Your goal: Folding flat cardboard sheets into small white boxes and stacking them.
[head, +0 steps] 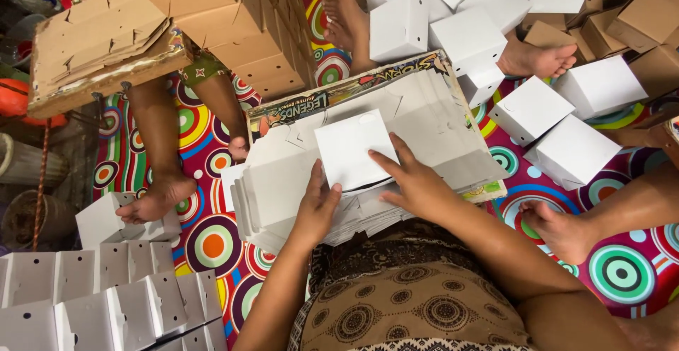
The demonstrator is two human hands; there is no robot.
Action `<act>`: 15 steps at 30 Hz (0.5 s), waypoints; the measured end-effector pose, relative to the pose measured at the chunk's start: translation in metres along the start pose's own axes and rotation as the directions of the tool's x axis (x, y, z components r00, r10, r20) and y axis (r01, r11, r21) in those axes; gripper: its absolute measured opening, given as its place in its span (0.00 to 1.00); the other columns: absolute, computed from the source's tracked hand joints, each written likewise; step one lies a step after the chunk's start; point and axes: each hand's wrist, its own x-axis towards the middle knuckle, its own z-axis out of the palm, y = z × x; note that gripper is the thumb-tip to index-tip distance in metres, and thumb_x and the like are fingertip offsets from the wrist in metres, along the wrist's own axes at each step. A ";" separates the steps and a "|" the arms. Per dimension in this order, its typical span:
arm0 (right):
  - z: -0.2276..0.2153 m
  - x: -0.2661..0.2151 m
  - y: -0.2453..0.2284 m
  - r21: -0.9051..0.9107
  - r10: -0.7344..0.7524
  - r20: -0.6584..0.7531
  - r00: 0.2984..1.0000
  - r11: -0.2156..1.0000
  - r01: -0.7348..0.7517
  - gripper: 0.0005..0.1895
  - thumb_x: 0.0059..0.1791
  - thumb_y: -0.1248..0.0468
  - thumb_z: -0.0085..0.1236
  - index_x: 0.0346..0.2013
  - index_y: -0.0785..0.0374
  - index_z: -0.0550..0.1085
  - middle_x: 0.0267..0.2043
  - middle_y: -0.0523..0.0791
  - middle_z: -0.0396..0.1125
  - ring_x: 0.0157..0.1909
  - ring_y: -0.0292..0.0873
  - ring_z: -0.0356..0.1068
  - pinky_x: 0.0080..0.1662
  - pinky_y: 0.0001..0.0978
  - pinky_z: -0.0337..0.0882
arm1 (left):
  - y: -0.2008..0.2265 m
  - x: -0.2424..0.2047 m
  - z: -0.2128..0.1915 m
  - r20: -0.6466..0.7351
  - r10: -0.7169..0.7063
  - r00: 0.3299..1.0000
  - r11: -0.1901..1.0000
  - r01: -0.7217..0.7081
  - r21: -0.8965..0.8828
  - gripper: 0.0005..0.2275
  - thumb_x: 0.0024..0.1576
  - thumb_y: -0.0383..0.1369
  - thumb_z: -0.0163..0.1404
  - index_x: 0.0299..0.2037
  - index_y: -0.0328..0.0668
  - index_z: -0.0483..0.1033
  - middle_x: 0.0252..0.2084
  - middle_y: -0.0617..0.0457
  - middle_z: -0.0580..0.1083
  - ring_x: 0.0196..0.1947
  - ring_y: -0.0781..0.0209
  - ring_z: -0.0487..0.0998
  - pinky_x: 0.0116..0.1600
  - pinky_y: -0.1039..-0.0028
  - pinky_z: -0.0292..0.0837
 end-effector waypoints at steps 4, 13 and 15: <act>0.010 0.001 -0.002 0.221 0.002 -0.167 0.986 0.975 0.035 0.39 0.46 0.53 0.69 0.70 0.45 0.64 0.78 0.57 0.43 0.67 0.65 0.61 0.61 0.56 0.70 | 0.037 -0.010 0.004 -0.036 -0.006 0.999 0.989 0.001 -0.147 0.37 0.63 0.42 0.48 0.77 0.37 0.42 0.74 0.26 0.54 0.73 0.29 0.57 0.66 0.46 0.66; -0.024 0.049 0.058 0.749 0.300 -0.274 0.914 0.662 0.008 0.32 0.50 0.61 0.64 0.67 0.64 0.66 0.57 0.51 0.66 0.47 0.40 0.68 0.45 0.30 0.75 | 0.032 -0.015 0.012 0.041 0.263 0.964 0.936 -0.245 -0.251 0.30 0.61 0.30 0.52 0.75 0.40 0.56 0.76 0.39 0.55 0.70 0.35 0.61 0.64 0.57 0.69; -0.038 0.060 0.069 0.876 0.488 -0.122 0.864 0.462 -0.138 0.20 0.48 0.59 0.60 0.54 0.57 0.72 0.44 0.38 0.64 0.44 0.37 0.65 0.44 0.30 0.65 | 0.029 -0.020 0.012 0.110 0.297 0.948 0.948 -0.279 -0.155 0.34 0.59 0.28 0.56 0.76 0.46 0.55 0.77 0.43 0.56 0.73 0.33 0.57 0.67 0.53 0.65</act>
